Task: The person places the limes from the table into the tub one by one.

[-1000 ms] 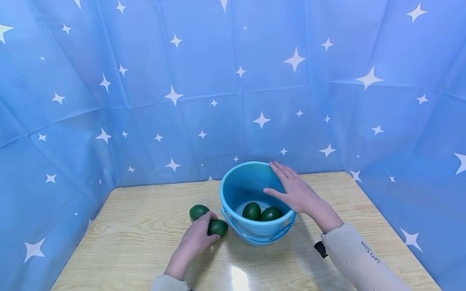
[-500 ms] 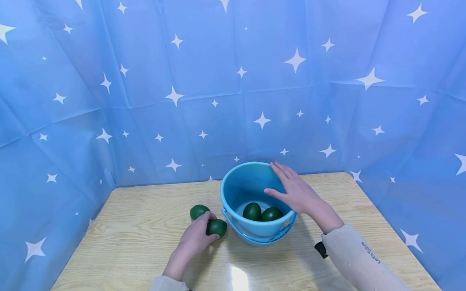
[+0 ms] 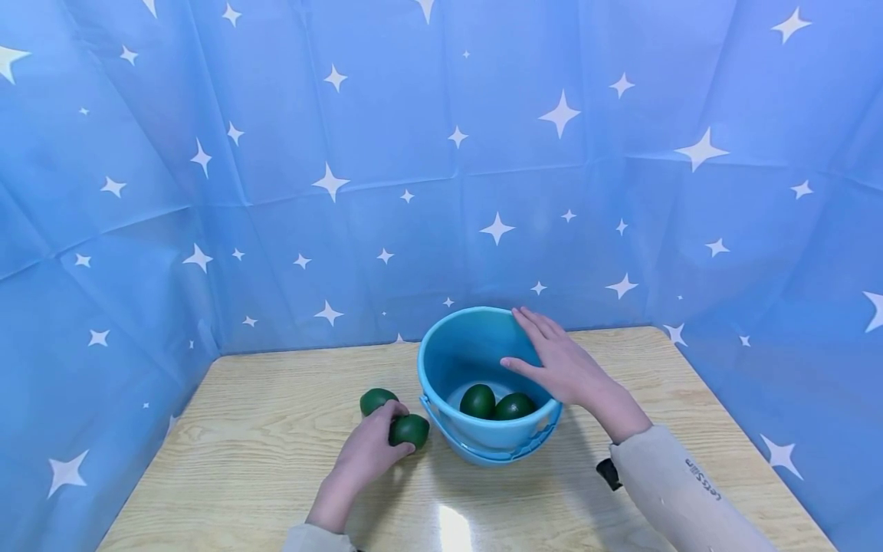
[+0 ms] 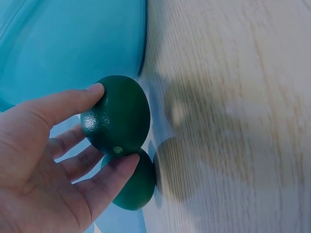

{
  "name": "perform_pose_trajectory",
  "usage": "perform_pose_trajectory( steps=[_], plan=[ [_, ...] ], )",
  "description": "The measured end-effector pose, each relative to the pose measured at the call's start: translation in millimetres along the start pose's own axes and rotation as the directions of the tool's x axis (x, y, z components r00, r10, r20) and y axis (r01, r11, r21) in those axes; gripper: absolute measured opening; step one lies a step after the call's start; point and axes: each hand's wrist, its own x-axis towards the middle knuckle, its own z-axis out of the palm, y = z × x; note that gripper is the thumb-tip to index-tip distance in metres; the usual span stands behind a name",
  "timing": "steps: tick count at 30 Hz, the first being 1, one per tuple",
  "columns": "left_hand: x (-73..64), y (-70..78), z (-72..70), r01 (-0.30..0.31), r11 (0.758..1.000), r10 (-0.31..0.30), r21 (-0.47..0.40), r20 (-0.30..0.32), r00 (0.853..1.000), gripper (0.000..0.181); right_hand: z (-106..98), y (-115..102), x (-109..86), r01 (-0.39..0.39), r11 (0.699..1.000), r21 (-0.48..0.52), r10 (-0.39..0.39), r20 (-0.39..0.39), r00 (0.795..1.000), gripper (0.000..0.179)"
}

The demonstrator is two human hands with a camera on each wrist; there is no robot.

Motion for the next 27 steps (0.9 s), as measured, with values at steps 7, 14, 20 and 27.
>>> perform_pose_trajectory(
  steps=[7, 14, 20, 27],
  plan=[
    [0.3, -0.4, -0.4, 0.001, 1.000, -0.001, 0.001, -0.014, 1.000, 0.048, 0.8, 0.8, 0.3, -0.001, 1.000, 0.001, 0.001, 0.000, 1.000, 0.086],
    [-0.3, 2.5, -3.7, 0.004, 1.000, -0.004, -0.011, -0.023, 1.000, 0.045, 0.8, 0.7, 0.2, -0.003, 1.000, 0.002, 0.003, -0.001, 1.000, 0.085],
    [-0.3, 1.7, -4.9, -0.005, 1.000, 0.004, -0.021, -0.034, 0.999, 0.046, 0.8, 0.5, 0.3, -0.006, 1.000, -0.004, 0.006, 0.001, 1.000, 0.086],
    [-0.9, 4.5, -8.7, 0.005, 1.000, -0.006, -0.026, -0.032, 0.999, 0.045, 0.4, 0.2, 0.1, -0.002, 1.000, -0.002, 0.002, -0.003, 1.000, 0.085]
  ],
)
